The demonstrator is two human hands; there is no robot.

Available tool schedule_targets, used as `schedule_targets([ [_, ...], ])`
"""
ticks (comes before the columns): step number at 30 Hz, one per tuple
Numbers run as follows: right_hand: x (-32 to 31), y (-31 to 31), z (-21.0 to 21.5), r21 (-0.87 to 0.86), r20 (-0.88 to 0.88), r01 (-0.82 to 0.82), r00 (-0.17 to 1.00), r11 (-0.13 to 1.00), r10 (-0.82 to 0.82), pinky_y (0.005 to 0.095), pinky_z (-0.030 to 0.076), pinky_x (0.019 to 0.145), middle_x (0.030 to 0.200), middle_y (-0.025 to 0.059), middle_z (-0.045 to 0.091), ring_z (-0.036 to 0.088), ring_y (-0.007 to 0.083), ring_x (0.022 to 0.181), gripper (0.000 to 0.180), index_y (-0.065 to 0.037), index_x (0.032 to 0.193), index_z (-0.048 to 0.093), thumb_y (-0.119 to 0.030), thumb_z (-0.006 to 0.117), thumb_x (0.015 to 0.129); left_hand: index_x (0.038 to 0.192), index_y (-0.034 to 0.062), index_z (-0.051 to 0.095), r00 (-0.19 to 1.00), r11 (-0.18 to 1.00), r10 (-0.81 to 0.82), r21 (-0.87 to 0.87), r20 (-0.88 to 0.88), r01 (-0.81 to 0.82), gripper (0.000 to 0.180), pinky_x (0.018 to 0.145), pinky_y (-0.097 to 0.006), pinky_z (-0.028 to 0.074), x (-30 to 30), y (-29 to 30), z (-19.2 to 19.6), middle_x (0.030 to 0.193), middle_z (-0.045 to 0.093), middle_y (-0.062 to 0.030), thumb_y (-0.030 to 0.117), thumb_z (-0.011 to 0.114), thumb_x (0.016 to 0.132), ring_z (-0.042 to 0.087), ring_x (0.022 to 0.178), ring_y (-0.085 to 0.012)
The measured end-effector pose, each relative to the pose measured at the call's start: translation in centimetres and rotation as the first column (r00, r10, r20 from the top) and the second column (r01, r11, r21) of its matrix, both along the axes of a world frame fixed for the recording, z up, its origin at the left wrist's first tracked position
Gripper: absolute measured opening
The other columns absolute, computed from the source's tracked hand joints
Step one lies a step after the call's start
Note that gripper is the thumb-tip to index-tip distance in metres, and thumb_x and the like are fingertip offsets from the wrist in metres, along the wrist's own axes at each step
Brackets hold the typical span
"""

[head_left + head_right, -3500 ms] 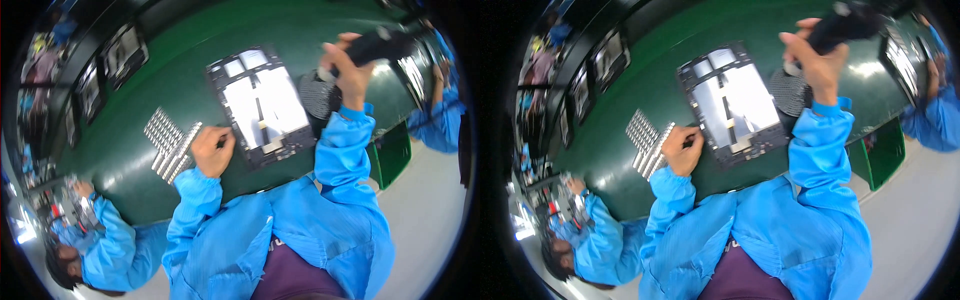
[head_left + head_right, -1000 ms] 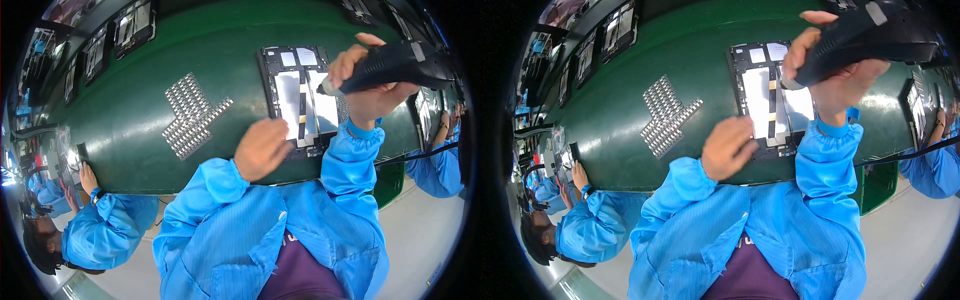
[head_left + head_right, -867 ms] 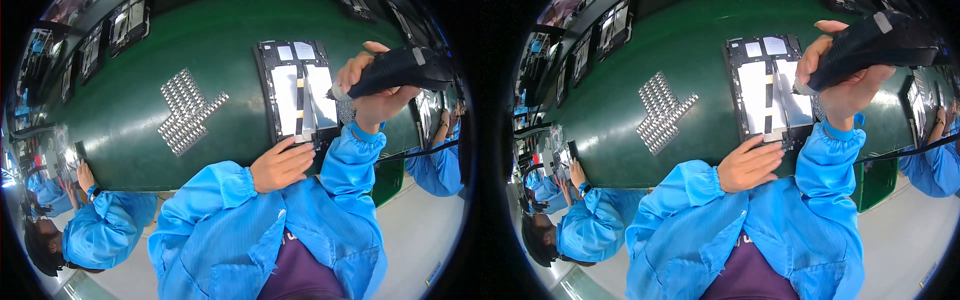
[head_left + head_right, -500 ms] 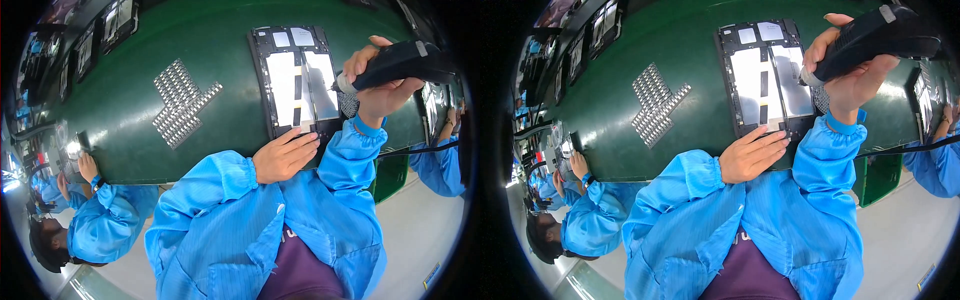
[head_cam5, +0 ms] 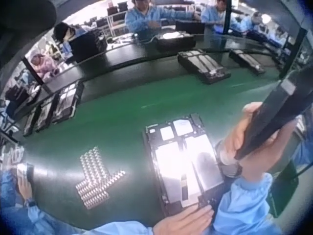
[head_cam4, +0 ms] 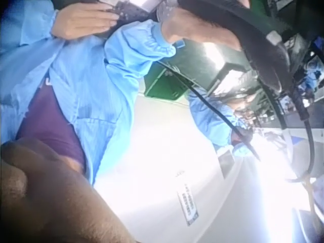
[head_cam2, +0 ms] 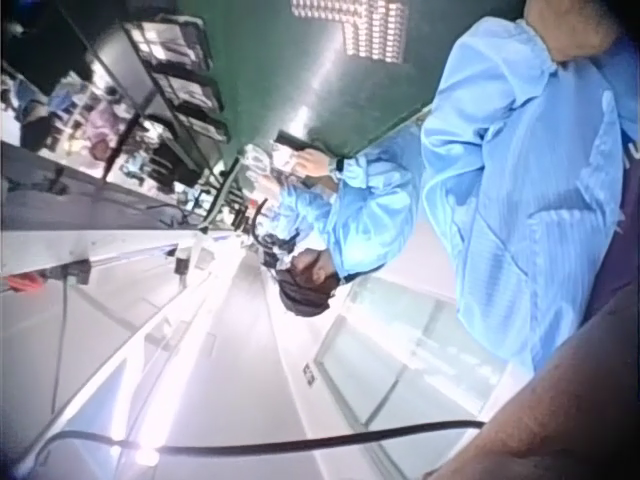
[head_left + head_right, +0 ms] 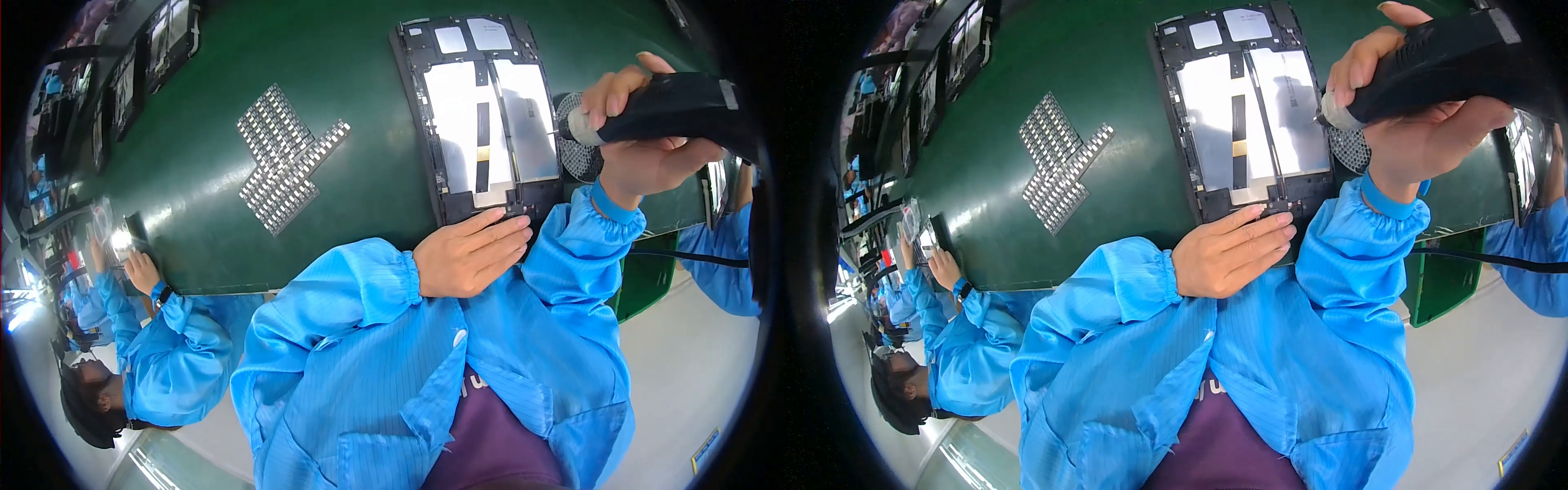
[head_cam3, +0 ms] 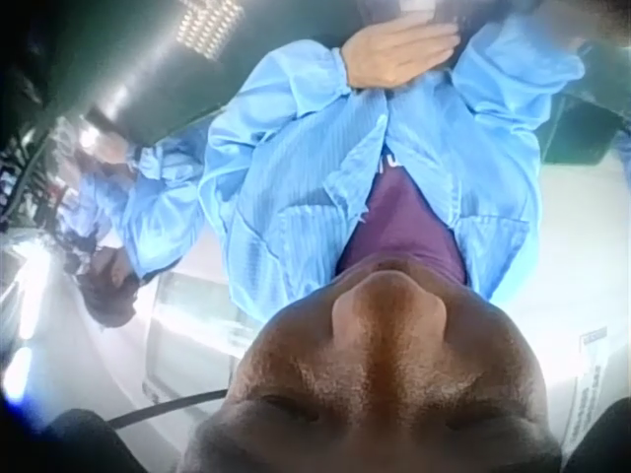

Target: Assembling small electronic components onto a screen or device frame using an electric screwdriver on a factory production line.

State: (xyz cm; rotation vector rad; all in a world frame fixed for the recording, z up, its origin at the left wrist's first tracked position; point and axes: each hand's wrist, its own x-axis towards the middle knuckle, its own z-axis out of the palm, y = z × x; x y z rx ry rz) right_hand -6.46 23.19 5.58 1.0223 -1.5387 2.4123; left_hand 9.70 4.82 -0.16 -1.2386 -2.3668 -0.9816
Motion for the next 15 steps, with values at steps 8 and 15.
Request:
schedule_targets([
  [8, -0.3, 0.1, 0.2, 0.011, 0.038, 0.062, 0.997, 0.998, -0.062, 0.0335, 0.042, 0.050, 0.070, 0.0114, 0.054, 0.053, 0.0189, 0.055, 0.096, 0.002, 0.119, 0.045, -0.080, 0.020, 0.075, 0.100, -0.0055, 0.061, 0.979, 0.977, 0.201, -0.073, 0.032, -0.199, 0.029, 0.098, -0.043, 0.037, -1.0, 0.2, 0.4, 0.116, 0.056, -0.0176, 0.007, 0.055, 0.074, 0.051, 0.114, -0.0296],
  [15, -0.1, -1.7, 0.0, -0.078, 0.088, 0.038, 0.996, 0.996, -0.031, 0.0304, 0.045, 0.052, 0.070, 0.0109, 0.055, 0.055, 0.0187, 0.056, 0.095, 0.005, 0.119, 0.041, -0.079, 0.023, 0.076, 0.107, -0.0081, 0.054, 0.944, 0.924, 0.330, -0.204, 0.001, -0.323, 0.039, 0.098, -0.047, 0.034, -7.1, -4.3, 0.3, 0.118, 0.051, -0.0217, 0.005, 0.052, 0.071, 0.047, 0.116, -0.0324],
])
